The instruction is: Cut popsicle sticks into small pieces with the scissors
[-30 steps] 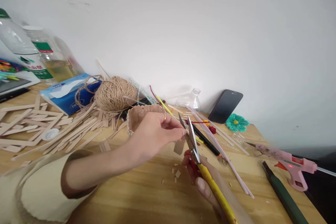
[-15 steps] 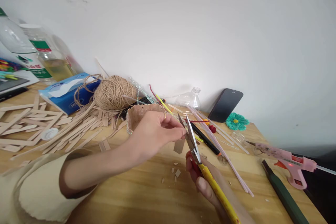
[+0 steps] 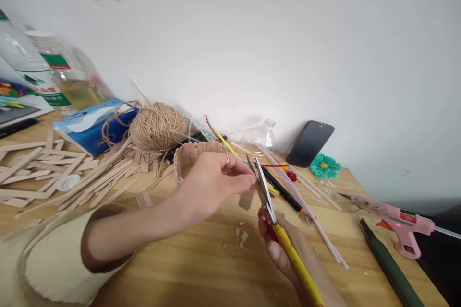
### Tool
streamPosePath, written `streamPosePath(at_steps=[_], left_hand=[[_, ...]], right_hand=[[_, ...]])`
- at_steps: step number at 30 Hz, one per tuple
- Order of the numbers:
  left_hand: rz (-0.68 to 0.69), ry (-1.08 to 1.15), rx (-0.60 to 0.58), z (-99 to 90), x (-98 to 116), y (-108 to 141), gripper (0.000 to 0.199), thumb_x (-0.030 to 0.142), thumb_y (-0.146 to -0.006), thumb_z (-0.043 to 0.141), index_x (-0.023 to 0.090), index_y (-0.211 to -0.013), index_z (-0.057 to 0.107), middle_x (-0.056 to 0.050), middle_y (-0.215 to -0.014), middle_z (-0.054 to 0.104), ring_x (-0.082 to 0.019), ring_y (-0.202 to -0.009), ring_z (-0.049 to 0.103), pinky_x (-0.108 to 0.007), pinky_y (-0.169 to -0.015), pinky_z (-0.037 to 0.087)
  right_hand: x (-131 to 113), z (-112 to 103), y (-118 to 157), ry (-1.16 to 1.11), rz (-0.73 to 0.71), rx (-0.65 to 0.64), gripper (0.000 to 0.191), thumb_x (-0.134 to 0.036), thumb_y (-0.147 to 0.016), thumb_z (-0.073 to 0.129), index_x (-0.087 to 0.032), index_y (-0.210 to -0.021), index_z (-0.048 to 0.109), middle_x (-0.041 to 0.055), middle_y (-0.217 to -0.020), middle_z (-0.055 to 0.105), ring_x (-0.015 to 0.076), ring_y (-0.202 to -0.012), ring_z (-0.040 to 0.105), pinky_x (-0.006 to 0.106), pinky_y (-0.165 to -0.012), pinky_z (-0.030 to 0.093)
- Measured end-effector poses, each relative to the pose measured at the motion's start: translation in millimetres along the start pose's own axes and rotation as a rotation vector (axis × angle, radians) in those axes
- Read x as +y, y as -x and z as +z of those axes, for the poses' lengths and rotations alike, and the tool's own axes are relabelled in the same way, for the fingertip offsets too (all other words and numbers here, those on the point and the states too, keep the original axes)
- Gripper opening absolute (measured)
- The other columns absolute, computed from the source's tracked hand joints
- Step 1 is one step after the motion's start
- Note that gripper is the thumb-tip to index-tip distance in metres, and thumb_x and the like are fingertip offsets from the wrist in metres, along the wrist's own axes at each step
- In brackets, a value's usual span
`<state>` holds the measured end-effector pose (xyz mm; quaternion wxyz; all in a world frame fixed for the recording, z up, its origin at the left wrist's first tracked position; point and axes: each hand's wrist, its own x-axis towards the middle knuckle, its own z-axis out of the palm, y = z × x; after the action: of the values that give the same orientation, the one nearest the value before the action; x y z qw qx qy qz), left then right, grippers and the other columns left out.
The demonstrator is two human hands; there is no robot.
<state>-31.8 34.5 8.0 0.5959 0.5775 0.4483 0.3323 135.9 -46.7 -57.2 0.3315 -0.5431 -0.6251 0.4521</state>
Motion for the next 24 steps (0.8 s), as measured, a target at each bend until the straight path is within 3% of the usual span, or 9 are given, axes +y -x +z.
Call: streamPosePath(at_steps=[5,9,18,24], left_hand=[[-0.013,0.009,-0.009,0.4,1.1,2.2,0.004,0.02,-0.065,0.065,0.017,-0.065,0.066,0.004,-0.061,0.064,-0.009,-0.06,0.055,-0.02,-0.058,0.042],[-0.03,0.024,0.013,1.7,1.5,1.7,0.002,0.016,-0.065,0.064,0.017,-0.064,0.065,0.004,-0.059,0.064,-0.008,-0.058,0.056,-0.019,-0.057,0.043],[-0.075,0.153,-0.01,3.0,1.9,-0.1,0.004,0.017,-0.065,0.066,0.015,-0.062,0.064,0.004,-0.057,0.062,-0.008,-0.057,0.056,-0.02,-0.06,0.047],[-0.09,0.175,0.0,3.8,1.5,0.8,0.004,0.016,-0.064,0.066,0.015,-0.06,0.063,0.003,-0.057,0.062,-0.009,-0.057,0.056,-0.023,-0.061,0.047]], right_hand=[[-5.5,-1.1,3.1,0.037,0.042,0.009,0.064,-0.081,-0.066,0.034,-0.02,-0.076,0.048,-0.0027,-0.062,0.035,0.0141,-0.057,0.028,0.025,-0.047,0.021],[-6.7,-0.6,2.6,0.033,0.048,0.008,0.062,-0.081,-0.066,0.035,-0.021,-0.072,0.043,-0.0033,-0.063,0.033,0.0134,-0.057,0.028,0.025,-0.048,0.022],[-1.3,-0.1,3.9,-0.026,0.017,0.009,0.063,-0.079,-0.068,0.036,-0.019,-0.081,0.05,-0.0015,-0.066,0.041,0.0139,-0.058,0.036,0.027,-0.048,0.026],[-11.0,1.8,1.4,-0.026,-0.01,0.022,0.062,-0.079,-0.068,0.038,-0.02,-0.084,0.049,0.0009,-0.072,0.047,0.0144,-0.06,0.037,0.026,-0.053,0.031]])
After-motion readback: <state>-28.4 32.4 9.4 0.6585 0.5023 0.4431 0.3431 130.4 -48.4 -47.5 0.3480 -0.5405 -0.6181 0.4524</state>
